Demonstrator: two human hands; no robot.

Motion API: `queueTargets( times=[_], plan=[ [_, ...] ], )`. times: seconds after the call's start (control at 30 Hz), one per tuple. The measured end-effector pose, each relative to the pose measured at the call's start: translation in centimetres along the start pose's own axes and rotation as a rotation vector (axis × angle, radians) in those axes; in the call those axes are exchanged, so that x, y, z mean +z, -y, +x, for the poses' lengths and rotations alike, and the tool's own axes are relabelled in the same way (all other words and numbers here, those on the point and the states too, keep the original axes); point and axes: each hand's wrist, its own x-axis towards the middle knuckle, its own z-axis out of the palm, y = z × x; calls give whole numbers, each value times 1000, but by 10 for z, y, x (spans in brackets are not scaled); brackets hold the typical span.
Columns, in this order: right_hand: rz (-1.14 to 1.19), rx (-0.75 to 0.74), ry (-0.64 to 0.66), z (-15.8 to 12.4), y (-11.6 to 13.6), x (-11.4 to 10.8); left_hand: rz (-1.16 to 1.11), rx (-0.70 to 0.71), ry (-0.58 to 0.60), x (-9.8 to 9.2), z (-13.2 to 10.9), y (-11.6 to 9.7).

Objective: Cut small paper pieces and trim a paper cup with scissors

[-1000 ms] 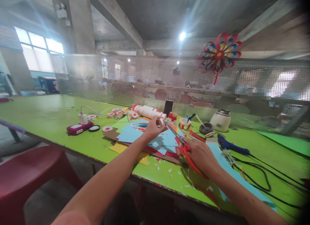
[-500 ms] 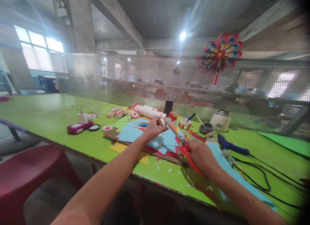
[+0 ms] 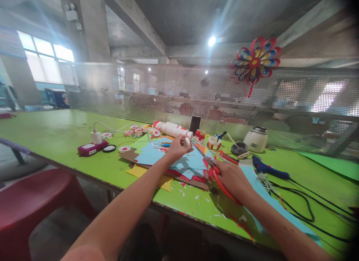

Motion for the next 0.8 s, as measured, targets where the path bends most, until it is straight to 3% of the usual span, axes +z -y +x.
queueTargets(
  times=[0.47,0.8],
  plan=[
    [373,-24,-52,9,-17,10,-297,-41,153,-5,-5,-28],
    [937,-167,170,-6,-5,-15,-631,-234,201,-19,-3,-34]
  ],
)
